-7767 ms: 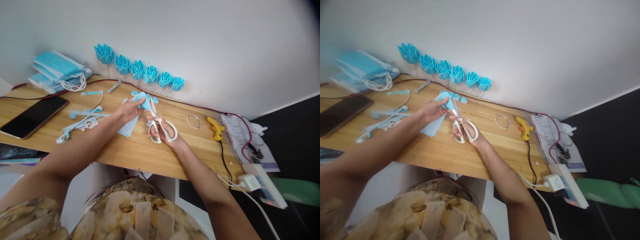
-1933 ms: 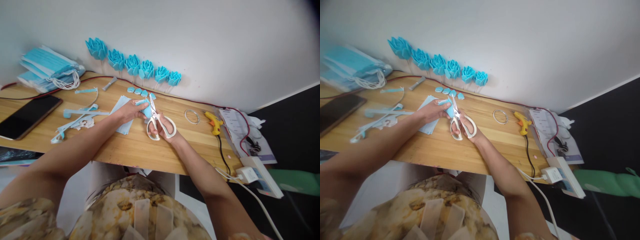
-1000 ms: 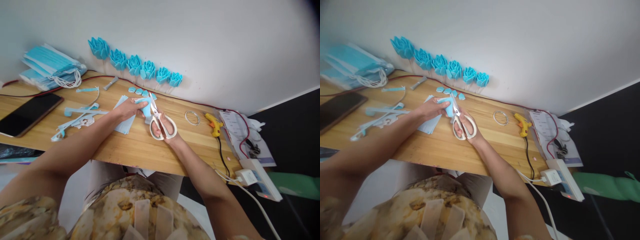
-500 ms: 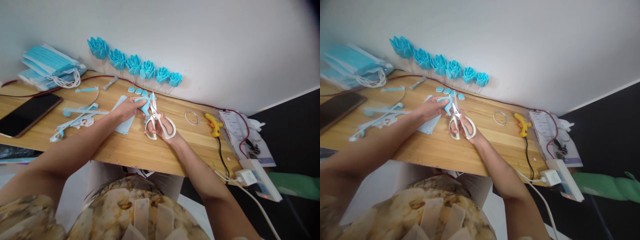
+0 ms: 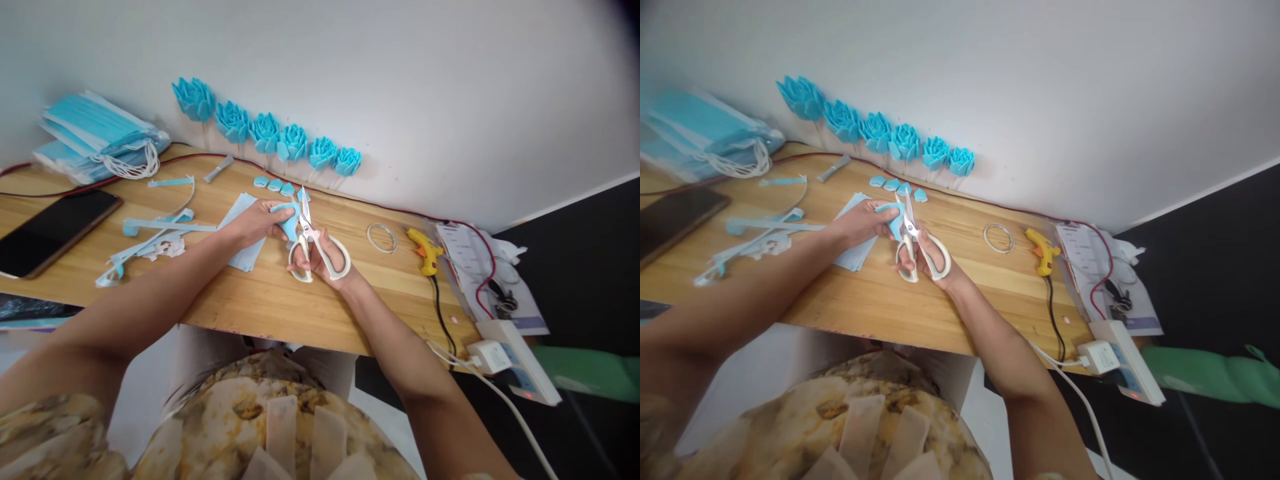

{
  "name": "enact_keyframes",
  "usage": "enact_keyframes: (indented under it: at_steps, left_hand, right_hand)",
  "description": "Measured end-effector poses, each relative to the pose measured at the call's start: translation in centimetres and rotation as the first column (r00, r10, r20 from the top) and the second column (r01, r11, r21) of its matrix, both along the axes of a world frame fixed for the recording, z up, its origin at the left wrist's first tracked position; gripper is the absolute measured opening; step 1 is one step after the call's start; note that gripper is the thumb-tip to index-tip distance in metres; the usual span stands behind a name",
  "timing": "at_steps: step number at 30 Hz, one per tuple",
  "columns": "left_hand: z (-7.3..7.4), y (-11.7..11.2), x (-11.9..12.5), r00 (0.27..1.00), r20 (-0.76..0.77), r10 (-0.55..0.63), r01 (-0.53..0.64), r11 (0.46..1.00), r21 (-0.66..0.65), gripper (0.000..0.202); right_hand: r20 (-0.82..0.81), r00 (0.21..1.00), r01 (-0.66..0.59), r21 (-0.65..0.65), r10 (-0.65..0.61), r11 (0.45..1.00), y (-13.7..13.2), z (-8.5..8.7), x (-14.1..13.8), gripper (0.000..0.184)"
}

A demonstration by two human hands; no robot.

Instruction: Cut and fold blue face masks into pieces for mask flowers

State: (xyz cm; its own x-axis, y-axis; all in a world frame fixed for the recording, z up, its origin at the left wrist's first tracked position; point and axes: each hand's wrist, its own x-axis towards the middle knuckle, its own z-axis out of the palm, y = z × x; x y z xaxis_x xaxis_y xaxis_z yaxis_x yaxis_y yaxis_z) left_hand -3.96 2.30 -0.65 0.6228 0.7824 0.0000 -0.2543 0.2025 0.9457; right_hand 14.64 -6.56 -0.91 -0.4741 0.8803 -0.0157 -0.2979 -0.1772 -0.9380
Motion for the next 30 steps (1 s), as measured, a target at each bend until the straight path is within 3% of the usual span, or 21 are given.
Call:
enact_keyframes:
  at_steps: [5, 16, 24, 27, 30]
  left_hand:
    - [0.4, -0.4, 0.1, 0.996, -0.055, -0.073, 0.073, 0.997, 0.001, 0.039]
    - [0.3, -0.2, 0.0, 0.996, -0.089, 0.006, -0.005, 1.000, 0.015, 0.050]
    - [0.2, -0.4, 0.2, 0.992, -0.125, 0.008, 0.004, 0.995, 0.098, 0.042]
    - [0.1, -0.6, 0.3, 0.982, -0.183, -0.037, 0.064, 0.988, 0.144, 0.034]
    - [0.0, -0.5, 0.3, 0.980, -0.198, 0.013, 0.009, 0.994, 0.109, 0.034]
  right_hand:
    - [-0.027, 0.999, 0.021, -0.037, -0.022, 0.999, 0.1, -0.1, -0.1, 0.072]
    - [0.003, 0.985, 0.170, 0.016, -0.170, 0.985, -0.6, 0.5, -0.9, 0.065]
    - [0.034, 0.977, 0.207, 0.064, -0.210, 0.976, -0.7, 0.2, -1.2, 0.064]
    - [0.059, 0.974, 0.217, 0.063, -0.221, 0.974, -0.6, 0.8, -0.9, 0.067]
    - [0.129, 0.943, 0.297, 0.095, -0.308, 0.950, 0.1, 1.9, 0.6, 0.072]
